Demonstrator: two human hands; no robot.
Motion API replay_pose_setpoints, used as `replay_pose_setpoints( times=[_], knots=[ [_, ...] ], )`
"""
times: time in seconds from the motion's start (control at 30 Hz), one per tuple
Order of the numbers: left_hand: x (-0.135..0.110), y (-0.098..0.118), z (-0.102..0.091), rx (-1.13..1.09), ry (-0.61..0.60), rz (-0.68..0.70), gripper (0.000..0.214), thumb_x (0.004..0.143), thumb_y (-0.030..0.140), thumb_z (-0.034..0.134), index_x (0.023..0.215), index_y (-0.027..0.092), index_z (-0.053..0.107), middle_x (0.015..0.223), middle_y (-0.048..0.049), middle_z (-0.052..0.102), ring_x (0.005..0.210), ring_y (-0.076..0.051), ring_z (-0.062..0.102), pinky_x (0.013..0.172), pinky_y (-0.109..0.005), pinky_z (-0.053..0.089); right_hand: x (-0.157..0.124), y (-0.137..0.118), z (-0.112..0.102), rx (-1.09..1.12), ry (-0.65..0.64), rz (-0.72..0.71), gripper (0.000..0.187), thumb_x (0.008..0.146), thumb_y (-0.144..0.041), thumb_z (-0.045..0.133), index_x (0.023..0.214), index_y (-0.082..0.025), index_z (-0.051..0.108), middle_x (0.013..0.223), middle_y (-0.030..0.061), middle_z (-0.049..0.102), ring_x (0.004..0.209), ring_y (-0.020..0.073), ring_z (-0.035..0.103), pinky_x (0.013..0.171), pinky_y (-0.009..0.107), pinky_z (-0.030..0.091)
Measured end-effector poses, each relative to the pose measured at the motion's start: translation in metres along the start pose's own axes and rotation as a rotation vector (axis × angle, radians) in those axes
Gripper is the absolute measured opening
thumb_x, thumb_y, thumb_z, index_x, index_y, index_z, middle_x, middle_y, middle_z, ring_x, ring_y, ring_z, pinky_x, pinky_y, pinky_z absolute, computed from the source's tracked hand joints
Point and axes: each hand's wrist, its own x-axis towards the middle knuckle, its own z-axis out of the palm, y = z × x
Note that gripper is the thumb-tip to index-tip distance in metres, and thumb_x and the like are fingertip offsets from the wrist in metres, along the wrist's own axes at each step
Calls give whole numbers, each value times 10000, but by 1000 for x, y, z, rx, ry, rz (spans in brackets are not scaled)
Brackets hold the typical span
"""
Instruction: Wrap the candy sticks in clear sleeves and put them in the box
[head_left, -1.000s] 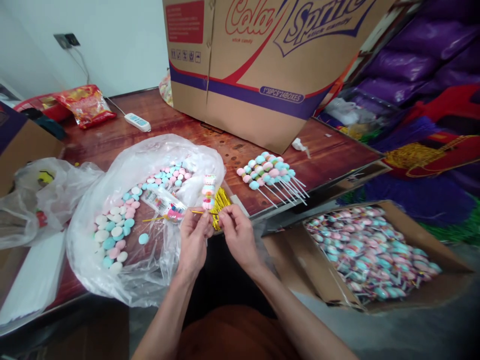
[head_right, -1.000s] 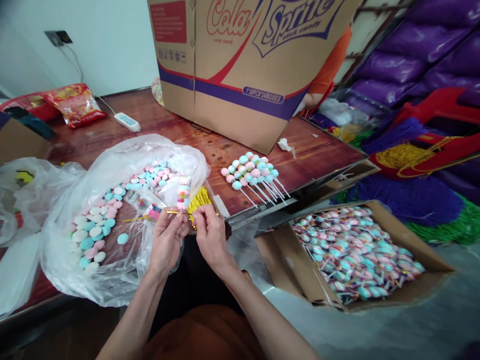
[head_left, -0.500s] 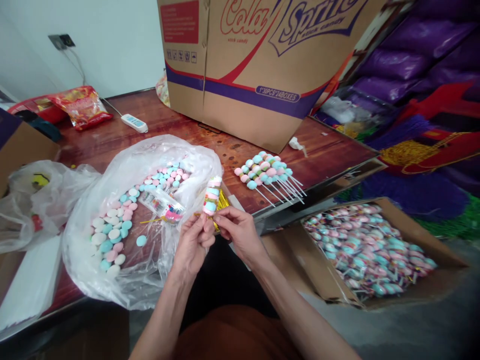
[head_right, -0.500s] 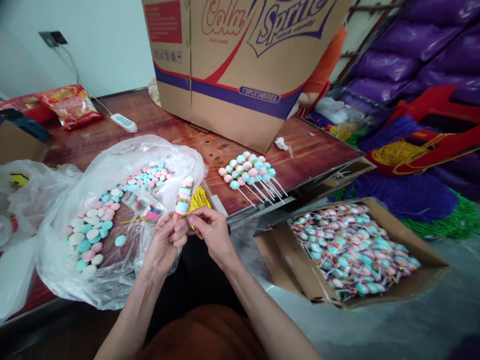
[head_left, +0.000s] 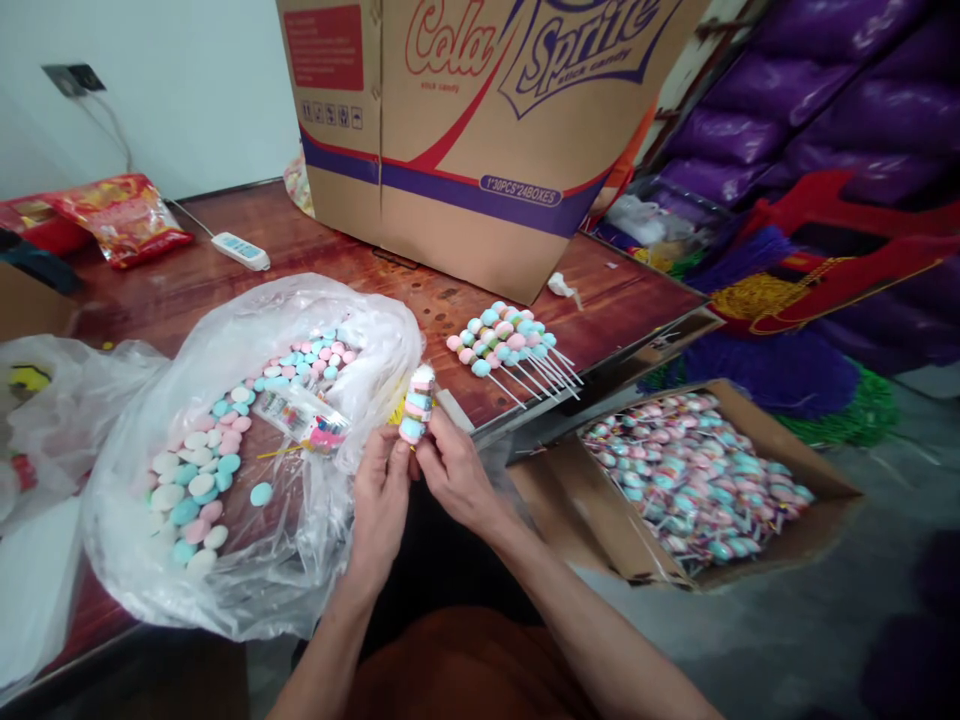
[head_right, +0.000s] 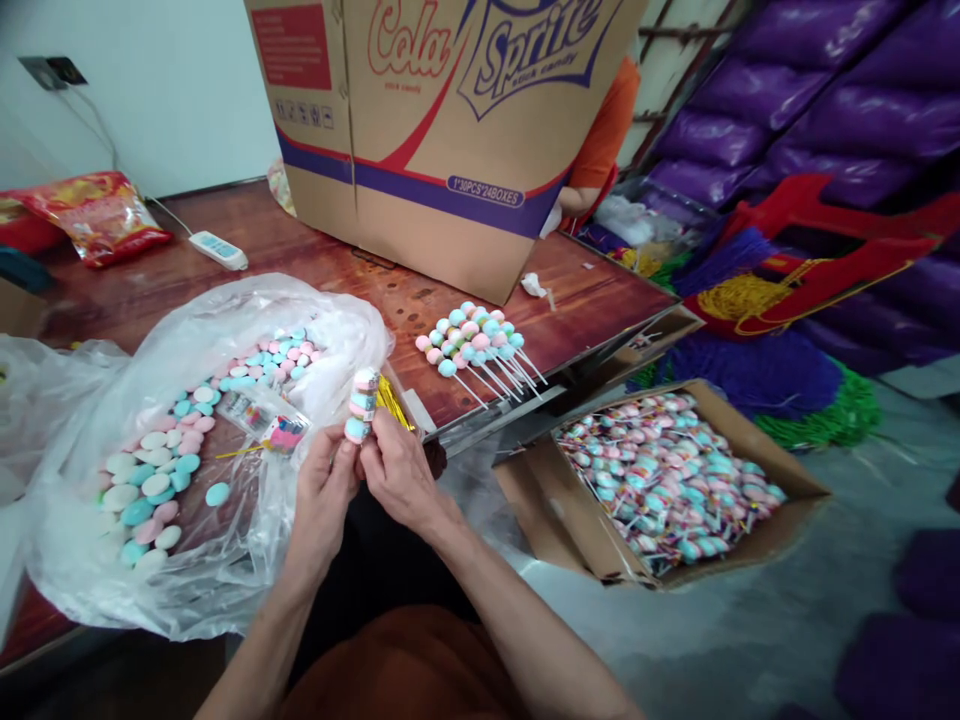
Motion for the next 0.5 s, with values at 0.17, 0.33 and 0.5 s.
replay_pose_setpoints(
  times=[0.17, 0.33, 0.5],
  knots=[
    [-2, -8, -1, 12, 25, 23, 183, 753, 276, 815, 869, 185, 706, 780, -18, 660, 660, -127, 557, 531, -201, 387, -6, -5, 0, 22, 16, 139, 120, 888, -198, 417, 896, -218, 536, 844, 30, 617, 765, 176, 565, 737, 291, 477],
    [7, 5, 0, -124, -21, -163, 358, 611, 347, 919, 805, 138, 702, 622, 21, 579, 493, -37, 377, 444, -151, 282, -14, 0, -7, 44, 38, 138, 192, 966, -261, 469, 828, -207, 590, 747, 0, 630, 679, 146, 580, 657, 254, 487],
    [11, 18, 4, -283, -48, -385, 394, 572, 260, 949, 839, 135, 687, 732, 18, 579, 568, -38, 464, 433, -112, 317, -16, 9, -18, -136, 151, -263, 287, 1002, -178, 444, 1123, -220, 701, 1067, 95, 728, 991, 193, 687, 869, 335, 550]
  ],
)
